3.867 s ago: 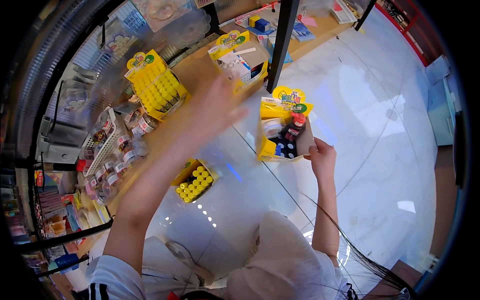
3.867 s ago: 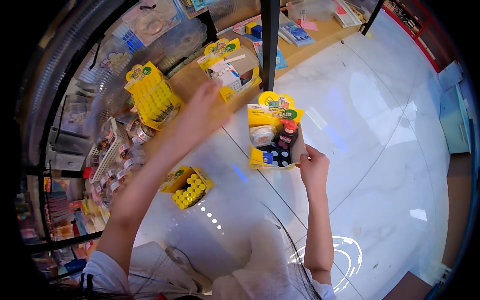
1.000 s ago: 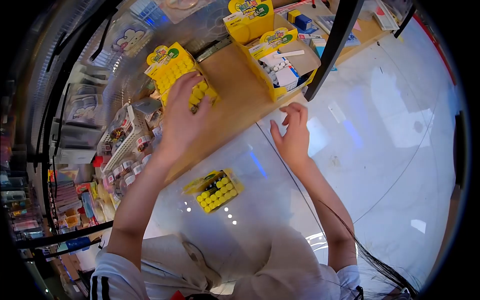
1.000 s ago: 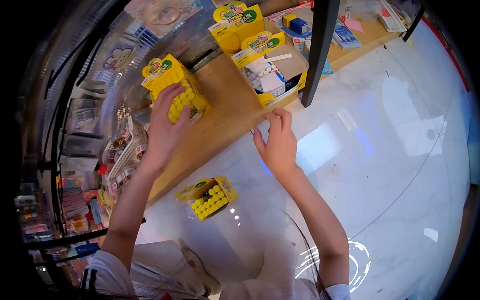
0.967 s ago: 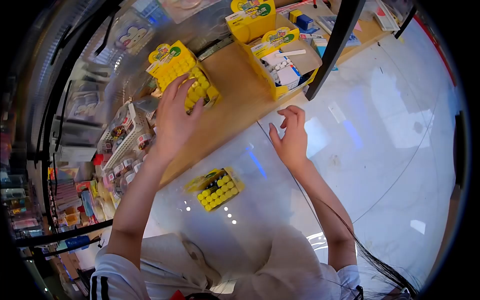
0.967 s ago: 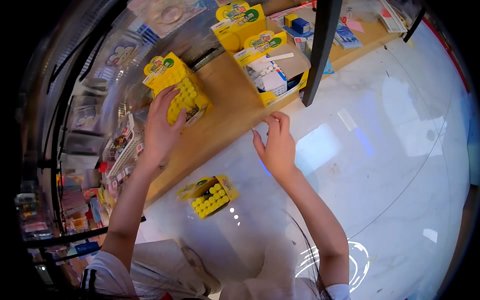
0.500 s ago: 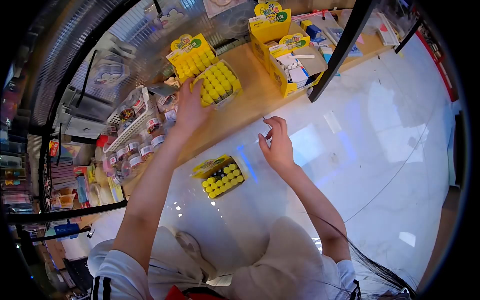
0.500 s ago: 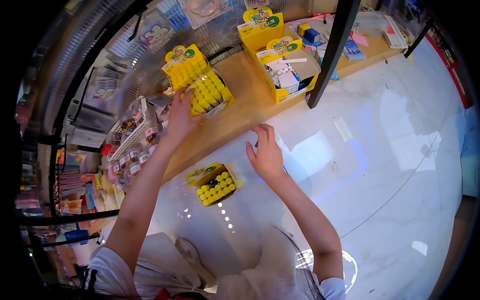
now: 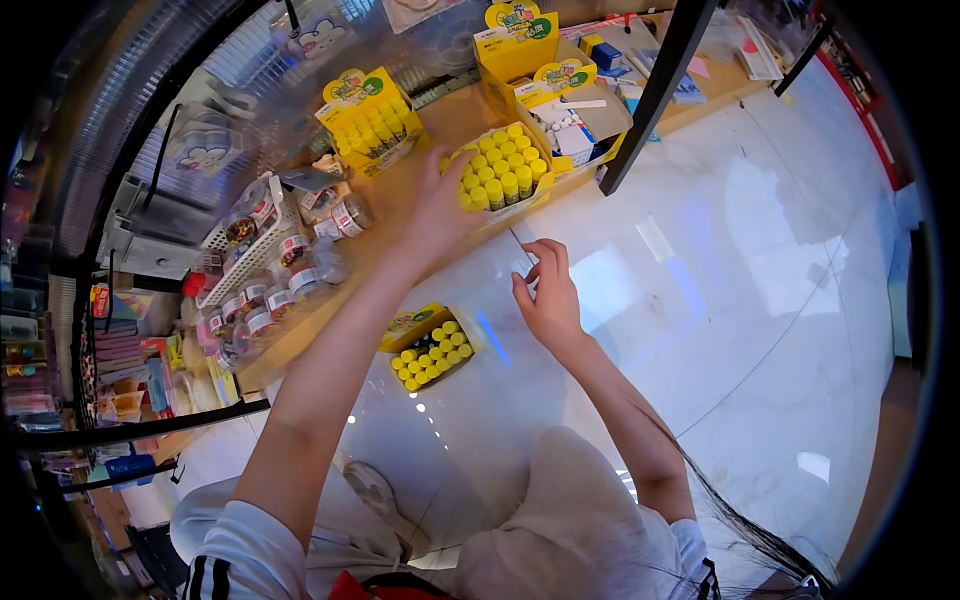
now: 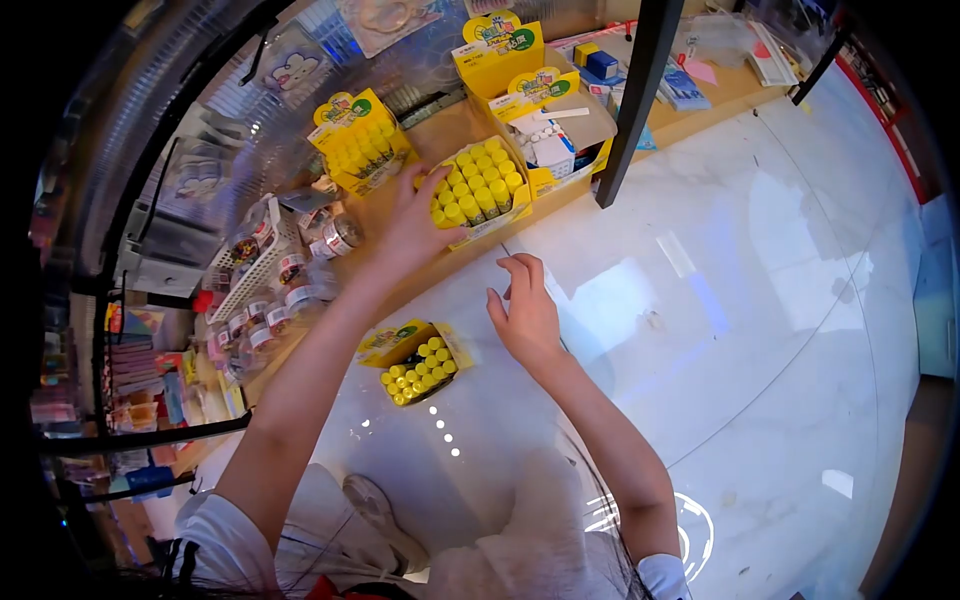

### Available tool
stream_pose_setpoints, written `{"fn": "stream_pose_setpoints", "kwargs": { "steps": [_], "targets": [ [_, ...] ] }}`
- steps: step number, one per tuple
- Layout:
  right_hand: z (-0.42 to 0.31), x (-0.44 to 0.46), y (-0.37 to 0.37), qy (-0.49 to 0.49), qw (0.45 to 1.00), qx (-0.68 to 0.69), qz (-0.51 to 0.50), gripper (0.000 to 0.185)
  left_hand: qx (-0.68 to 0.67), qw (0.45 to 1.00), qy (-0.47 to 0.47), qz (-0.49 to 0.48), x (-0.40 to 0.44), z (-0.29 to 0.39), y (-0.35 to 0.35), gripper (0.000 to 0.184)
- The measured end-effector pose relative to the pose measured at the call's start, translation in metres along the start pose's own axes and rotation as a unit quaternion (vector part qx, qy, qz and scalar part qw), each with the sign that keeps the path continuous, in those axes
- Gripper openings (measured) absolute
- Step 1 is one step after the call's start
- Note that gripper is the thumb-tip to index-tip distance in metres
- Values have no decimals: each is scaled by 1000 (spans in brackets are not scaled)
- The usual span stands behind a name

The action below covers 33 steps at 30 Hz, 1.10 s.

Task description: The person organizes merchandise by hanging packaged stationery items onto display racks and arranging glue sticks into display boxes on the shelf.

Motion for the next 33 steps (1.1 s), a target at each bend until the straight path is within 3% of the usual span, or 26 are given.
{"fn": "stream_pose_setpoints", "kwargs": {
  "steps": [10,15,18,20,23,26,30,33],
  "targets": [
    [11,-3,8,-24,1000,20,6,40,32,998,16,48,2,3,2,76],
    [18,-6,5,-25,999,23,4,40,37,999,-14,19,2,3,0,74],
    [21,-9,6,-27,999,34,1,40,99,991,-29,88,16,-42,38,76],
    [27,-12,9,-37,999,32,10,40,111,986,13,125,16,-60,90,79],
    [32,-16,7,-31,999,34,22,40,271,957,86,60,32,-113,108,81],
    [34,-19,5,-24,999,40,21,41,239,968,69,-43,51,-141,97,81],
    [43,-20,4,-25,999,25,16,40,218,973,75,-32,63,-133,94,78],
    [51,-18,1,-41,999,27,8,40,211,977,-4,-38,72,-107,78,73]
  ]
}}
Point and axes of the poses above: each hand's wrist, its own x-axis towards the middle knuckle, its own y-axis out of the back of the hand, z = x × y, the point moved 9 cm from there along x, towards the middle knuckle, and after that the axes turned 15 degrees about -z, right-handed, at the moved point
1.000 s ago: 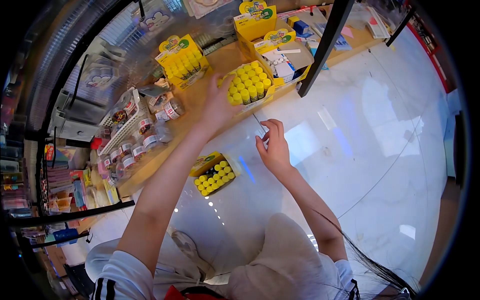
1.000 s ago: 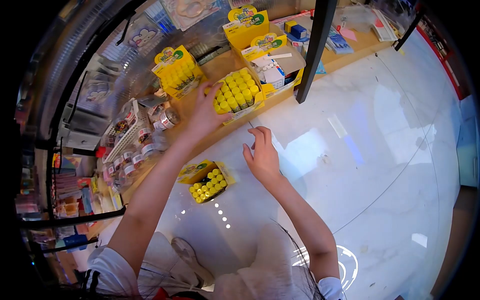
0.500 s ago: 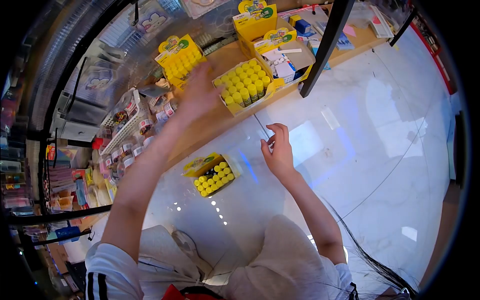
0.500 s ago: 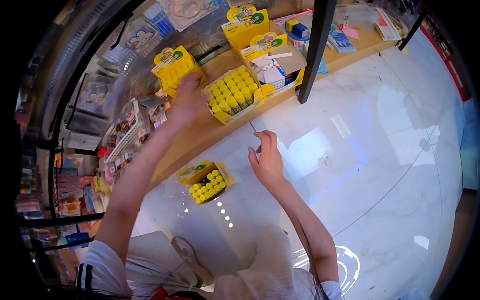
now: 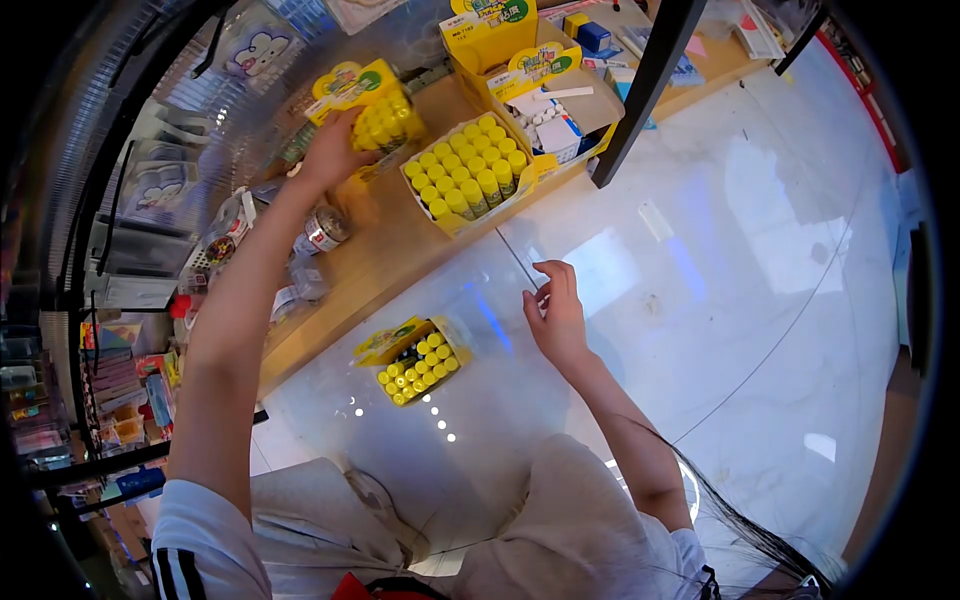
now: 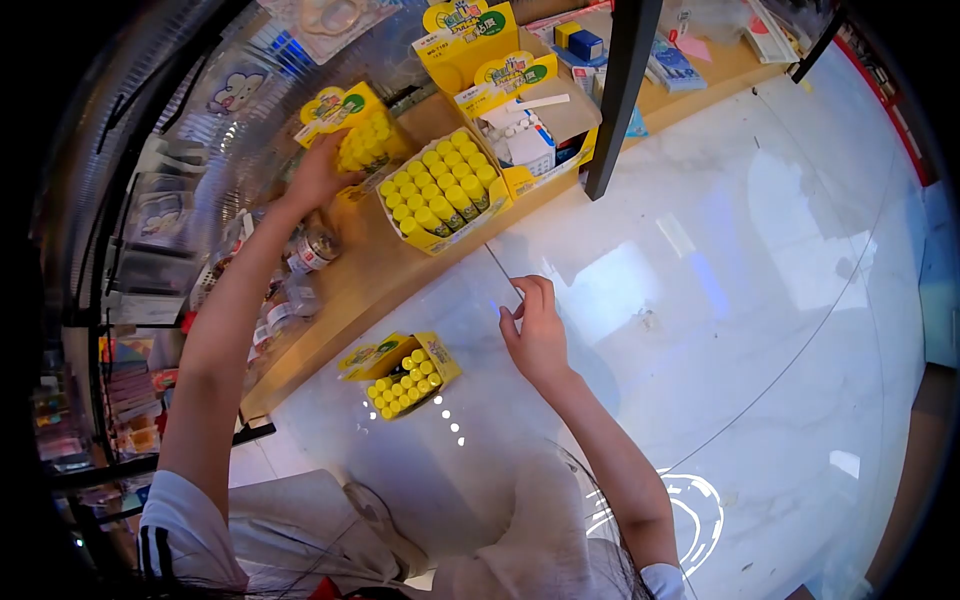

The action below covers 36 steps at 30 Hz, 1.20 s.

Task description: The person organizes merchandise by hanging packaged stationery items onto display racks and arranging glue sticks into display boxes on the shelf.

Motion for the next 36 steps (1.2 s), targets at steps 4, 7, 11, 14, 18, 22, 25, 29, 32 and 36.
{"fn": "stream_pose_setpoints", "kwargs": {
  "steps": [4,7,11,14,18,22,25,29,32,36],
  "targets": [
    [3,1,-7,-8,1000,13,-8,40,-20,998,-63,7,11,46,-5,67],
    [5,0,-7,-15,1000,14,-7,41,-55,996,-66,-16,18,62,-10,62],
    [4,-3,-4,-18,1000,2,-7,41,-82,993,-83,-26,21,77,-15,54],
    [-4,-3,-11,-12,1000,-3,-25,40,-112,991,-68,-41,18,82,-13,49],
    [-3,-9,-55,-48,982,31,-181,41,-72,988,-115,77,-30,102,20,43],
    [-1,-31,-119,-59,947,32,-315,45,-146,982,-91,76,-151,116,10,39],
    [-7,-41,-144,-60,937,34,-342,49,-322,943,57,62,-241,84,-48,44],
    [10,-46,-161,-66,942,78,-321,51,-599,783,161,49,-298,58,-157,40],
    [17,-49,-164,-72,945,99,-305,49,-600,750,279,-15,-308,45,-201,29],
    [17,-56,-161,-93,927,226,-286,46,-517,809,275,46,-301,49,-169,21]
  ]
}}
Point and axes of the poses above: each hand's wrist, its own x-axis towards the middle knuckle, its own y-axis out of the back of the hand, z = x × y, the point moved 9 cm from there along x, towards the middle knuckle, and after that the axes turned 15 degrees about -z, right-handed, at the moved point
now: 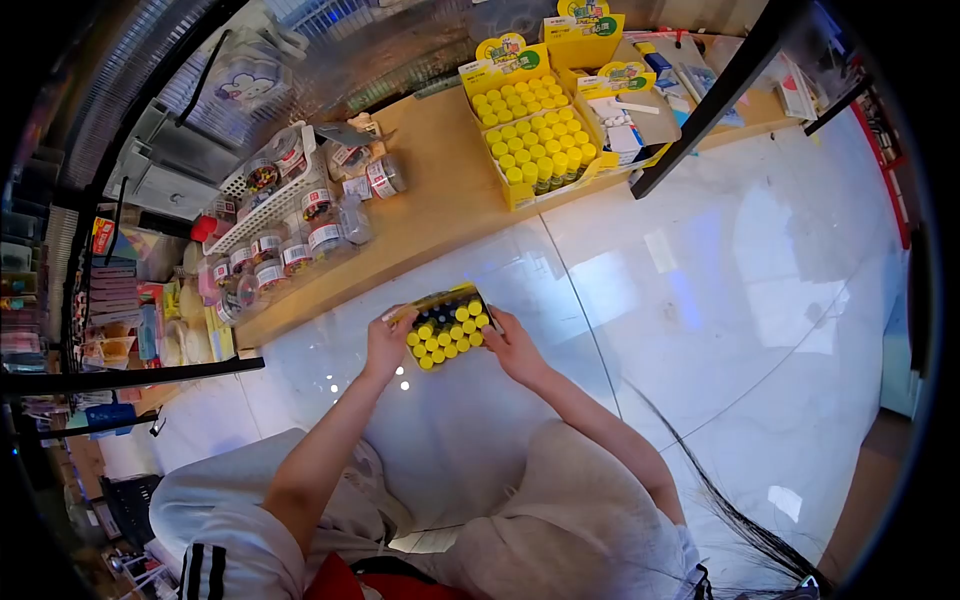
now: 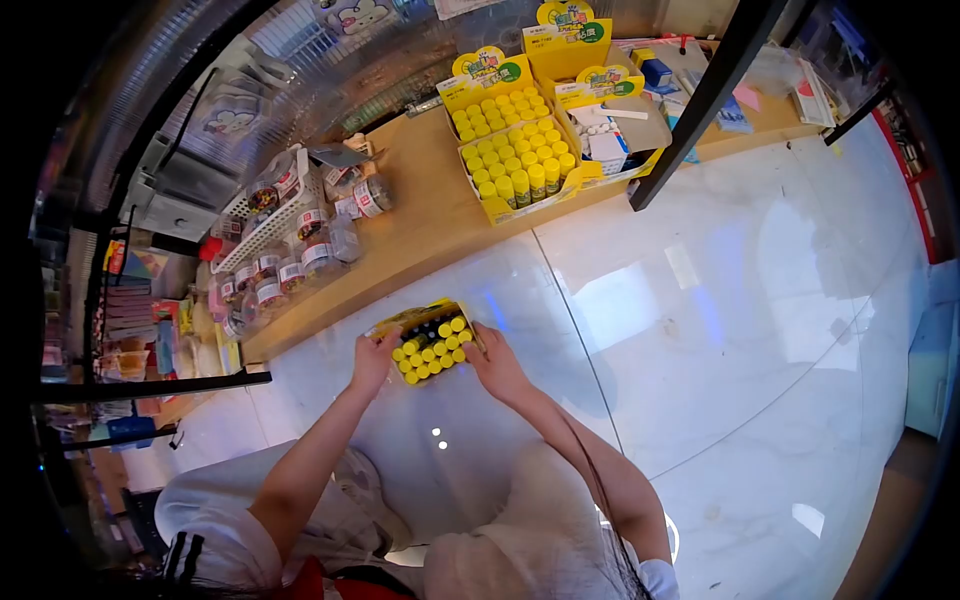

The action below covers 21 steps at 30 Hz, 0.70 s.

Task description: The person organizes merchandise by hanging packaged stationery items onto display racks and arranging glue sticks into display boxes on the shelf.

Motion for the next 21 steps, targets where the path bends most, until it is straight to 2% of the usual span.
{"fn": "stream_pose_setpoints", "kwargs": {
  "steps": [3,5,7,9,11,14,17,18,21],
  "targets": [
    [-64,-17,6,59,992,111,0,41,22,997,-58,34,-2,50,26,21],
    [-96,-19,15,123,986,111,-10,41,98,993,-15,64,3,79,50,21],
    [-124,-21,22,162,982,100,-4,40,55,992,-95,63,20,116,64,24],
    [-146,-23,29,173,982,79,22,41,165,983,-68,43,40,147,68,26],
    [-145,-24,34,167,982,78,36,41,190,980,-49,33,74,148,68,24],
    [-131,-24,41,156,983,85,51,41,108,987,-95,73,113,135,62,24],
    [-120,-36,44,140,985,75,63,40,-63,978,-182,83,121,139,52,28],
    [-118,-39,46,136,986,77,65,40,-26,991,-114,69,120,138,50,37],
    [-112,-41,48,130,986,86,65,40,-152,957,-204,138,94,153,31,40]
  ]
}}
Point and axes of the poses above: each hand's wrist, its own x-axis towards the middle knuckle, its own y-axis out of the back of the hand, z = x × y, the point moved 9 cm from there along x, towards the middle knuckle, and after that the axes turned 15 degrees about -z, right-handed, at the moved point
